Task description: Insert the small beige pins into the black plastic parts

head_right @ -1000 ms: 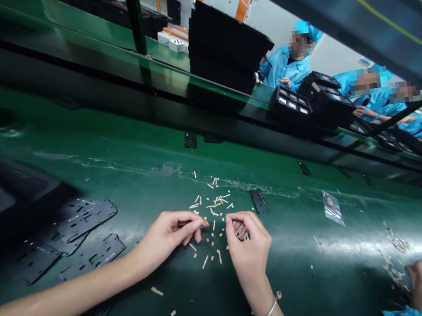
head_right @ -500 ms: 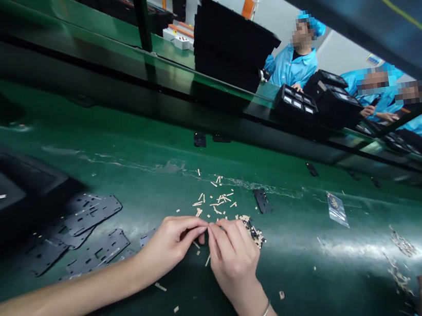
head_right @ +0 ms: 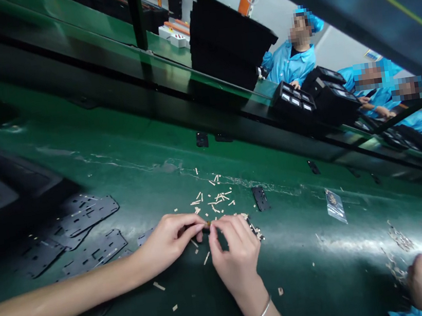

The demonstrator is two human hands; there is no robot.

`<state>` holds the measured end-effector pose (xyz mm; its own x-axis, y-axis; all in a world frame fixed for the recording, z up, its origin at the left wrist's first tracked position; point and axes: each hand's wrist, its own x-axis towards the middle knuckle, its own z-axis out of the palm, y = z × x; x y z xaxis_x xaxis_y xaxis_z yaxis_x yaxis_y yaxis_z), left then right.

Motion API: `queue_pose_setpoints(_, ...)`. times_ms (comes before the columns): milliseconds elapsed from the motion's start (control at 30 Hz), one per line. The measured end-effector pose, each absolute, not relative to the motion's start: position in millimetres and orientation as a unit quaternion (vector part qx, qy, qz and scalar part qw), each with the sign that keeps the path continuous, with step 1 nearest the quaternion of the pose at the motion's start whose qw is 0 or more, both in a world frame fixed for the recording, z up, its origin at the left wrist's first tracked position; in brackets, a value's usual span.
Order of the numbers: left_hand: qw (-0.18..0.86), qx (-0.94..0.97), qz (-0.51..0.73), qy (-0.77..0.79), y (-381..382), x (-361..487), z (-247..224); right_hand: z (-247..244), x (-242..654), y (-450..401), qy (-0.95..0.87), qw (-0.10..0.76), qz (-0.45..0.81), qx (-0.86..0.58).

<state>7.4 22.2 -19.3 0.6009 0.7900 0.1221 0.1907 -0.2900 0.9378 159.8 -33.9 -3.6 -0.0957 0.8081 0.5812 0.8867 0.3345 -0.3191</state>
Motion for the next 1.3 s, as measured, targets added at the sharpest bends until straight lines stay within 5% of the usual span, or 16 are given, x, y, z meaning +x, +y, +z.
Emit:
queue_pose_setpoints(233, 0.615, 0.634, 0.292, 0.367, 24.6, 10.9, -17.4, -1.8, 163.4, -32.2, -0.732, 0.362, -0.114, -0.566)
queue_pose_setpoints(733, 0.433, 0.791, 0.302, 0.31, 21.5, 7.4, -26.1, 0.9, 151.6, -34.4, -0.764, 0.348, -0.059, -0.54)
queue_pose_setpoints(1033, 0.792, 0.519, 0.241, 0.213, 36.4, 7.7, -21.4, 3.1, 172.6, -30.0, -0.727, 0.395, -0.009, -0.562)
queue_pose_setpoints(1300, 0.871, 0.43, 0.181, 0.153, 40.7, 9.2, -28.0, 4.5, 162.7, -34.6, -0.781, 0.394, -0.012, -0.484)
